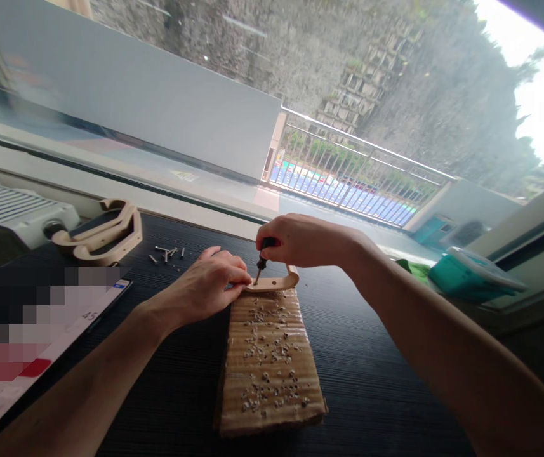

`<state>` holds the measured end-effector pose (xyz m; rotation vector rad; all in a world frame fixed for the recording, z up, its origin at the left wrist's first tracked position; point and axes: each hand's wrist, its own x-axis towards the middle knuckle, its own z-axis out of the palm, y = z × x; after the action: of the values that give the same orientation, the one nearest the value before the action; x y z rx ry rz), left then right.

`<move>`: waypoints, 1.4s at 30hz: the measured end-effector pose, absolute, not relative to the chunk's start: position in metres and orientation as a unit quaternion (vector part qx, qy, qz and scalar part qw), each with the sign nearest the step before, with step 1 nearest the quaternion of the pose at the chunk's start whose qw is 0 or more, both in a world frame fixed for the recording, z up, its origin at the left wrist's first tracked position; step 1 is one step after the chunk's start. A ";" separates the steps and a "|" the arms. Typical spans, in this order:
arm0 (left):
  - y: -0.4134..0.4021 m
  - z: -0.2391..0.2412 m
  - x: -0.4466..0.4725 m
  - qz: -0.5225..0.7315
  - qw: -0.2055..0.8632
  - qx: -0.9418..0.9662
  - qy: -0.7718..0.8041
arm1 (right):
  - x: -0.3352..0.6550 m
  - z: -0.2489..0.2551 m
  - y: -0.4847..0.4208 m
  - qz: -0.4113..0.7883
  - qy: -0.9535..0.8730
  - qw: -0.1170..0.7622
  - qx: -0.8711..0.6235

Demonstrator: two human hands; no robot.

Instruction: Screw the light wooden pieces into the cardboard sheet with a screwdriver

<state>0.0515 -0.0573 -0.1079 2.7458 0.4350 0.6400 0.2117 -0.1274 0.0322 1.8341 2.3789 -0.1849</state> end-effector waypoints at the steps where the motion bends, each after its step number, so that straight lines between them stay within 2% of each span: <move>1: -0.057 -0.108 0.052 0.223 0.145 0.952 0.151 | 0.212 0.032 -0.127 -0.062 0.787 0.062 0.611; 14: -0.058 -0.108 0.052 0.234 0.144 0.949 0.153 | 0.208 0.031 -0.127 -0.040 0.765 0.093 0.636; 34: -0.054 -0.116 0.053 0.291 0.164 0.924 0.187 | 0.211 0.026 -0.128 -0.042 0.768 0.065 0.636; 42: -0.051 -0.106 0.048 0.249 0.174 0.931 0.204 | 0.212 0.032 -0.129 -0.052 0.784 0.066 0.616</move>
<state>0.0478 -0.0505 -0.1063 2.6378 0.5793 0.7060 0.2122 -0.1286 0.0317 1.8573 2.3640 -0.1563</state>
